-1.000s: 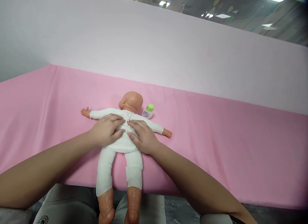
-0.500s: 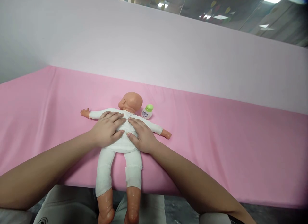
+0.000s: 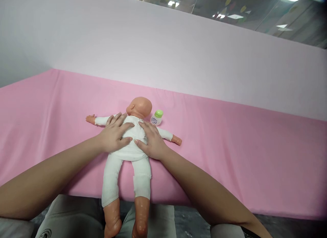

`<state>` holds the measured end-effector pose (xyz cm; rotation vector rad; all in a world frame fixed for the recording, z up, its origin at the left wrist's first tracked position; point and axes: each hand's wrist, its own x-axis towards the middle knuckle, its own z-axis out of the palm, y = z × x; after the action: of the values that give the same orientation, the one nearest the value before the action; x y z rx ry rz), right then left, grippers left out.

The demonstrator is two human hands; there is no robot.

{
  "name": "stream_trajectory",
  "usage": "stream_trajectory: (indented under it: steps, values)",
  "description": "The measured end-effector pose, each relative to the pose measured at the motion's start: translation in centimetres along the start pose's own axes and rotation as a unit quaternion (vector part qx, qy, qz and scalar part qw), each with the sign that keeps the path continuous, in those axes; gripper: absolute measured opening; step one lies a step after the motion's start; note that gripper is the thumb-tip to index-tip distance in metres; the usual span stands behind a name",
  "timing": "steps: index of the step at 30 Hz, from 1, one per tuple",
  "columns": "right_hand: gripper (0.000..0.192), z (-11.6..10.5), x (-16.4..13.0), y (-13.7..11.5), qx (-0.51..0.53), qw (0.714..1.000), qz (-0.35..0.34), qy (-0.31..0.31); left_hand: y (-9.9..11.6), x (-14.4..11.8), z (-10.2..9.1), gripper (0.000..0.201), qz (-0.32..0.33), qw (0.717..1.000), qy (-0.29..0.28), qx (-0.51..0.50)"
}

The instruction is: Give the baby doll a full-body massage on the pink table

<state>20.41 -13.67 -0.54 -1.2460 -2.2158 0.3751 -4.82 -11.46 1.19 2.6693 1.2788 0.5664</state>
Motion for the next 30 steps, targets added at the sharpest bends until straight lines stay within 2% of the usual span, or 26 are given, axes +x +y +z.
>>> stream_trajectory:
  steps: [4,7,9,11,14,15,17,20,22,25,27,30]
  values:
    - [0.084,0.3,0.3,0.8,-0.005,1.000,0.003,-0.028,-0.3,0.2,0.2,0.063,-0.021,0.999,-0.032,-0.033]
    - [0.083,0.3,0.3,1.0,0.001,1.000,-0.005,-0.012,-0.4,0.3,0.2,0.064,-0.022,0.998,-0.029,-0.048]
    - [0.076,0.1,0.3,1.0,0.008,1.000,-0.015,0.024,-0.4,0.2,-0.2,0.060,-0.013,0.998,0.012,-0.052]
    - [0.066,0.0,0.2,0.9,0.013,0.997,-0.025,0.076,-0.3,0.1,-0.8,0.049,-0.015,0.995,0.081,-0.058]
    - [0.049,-0.1,0.2,0.9,0.016,0.989,-0.025,0.145,-0.2,-0.1,-2.2,0.038,-0.071,0.984,0.156,-0.042]
    - [0.044,0.0,0.2,1.0,0.017,0.987,-0.021,0.159,-0.2,-0.1,-2.7,0.037,-0.102,0.982,0.159,-0.027]
    - [0.037,0.1,0.3,1.1,0.025,0.985,-0.008,0.169,-0.4,-0.2,-3.3,0.043,-0.160,0.980,0.121,0.000]
    - [0.034,0.3,0.4,1.2,0.045,0.988,0.011,0.149,-1.0,-0.2,-3.3,0.061,-0.201,0.979,0.006,-0.032]
    - [0.034,0.3,0.6,1.1,0.053,0.990,0.020,0.127,-1.2,-0.3,-2.7,0.066,-0.194,0.977,-0.030,-0.084]
    - [0.038,0.1,0.7,0.8,0.080,0.993,0.031,0.081,-0.8,-0.3,-2.1,0.064,-0.198,0.967,-0.011,-0.160]
    - [0.039,0.0,0.8,0.6,0.132,0.990,0.031,0.043,0.0,-0.3,-2.2,0.060,-0.195,0.957,0.012,-0.212]
    - [0.047,-0.4,0.7,0.2,0.242,0.970,0.035,-0.017,1.3,-0.5,-3.0,0.054,-0.115,0.943,0.039,-0.311]
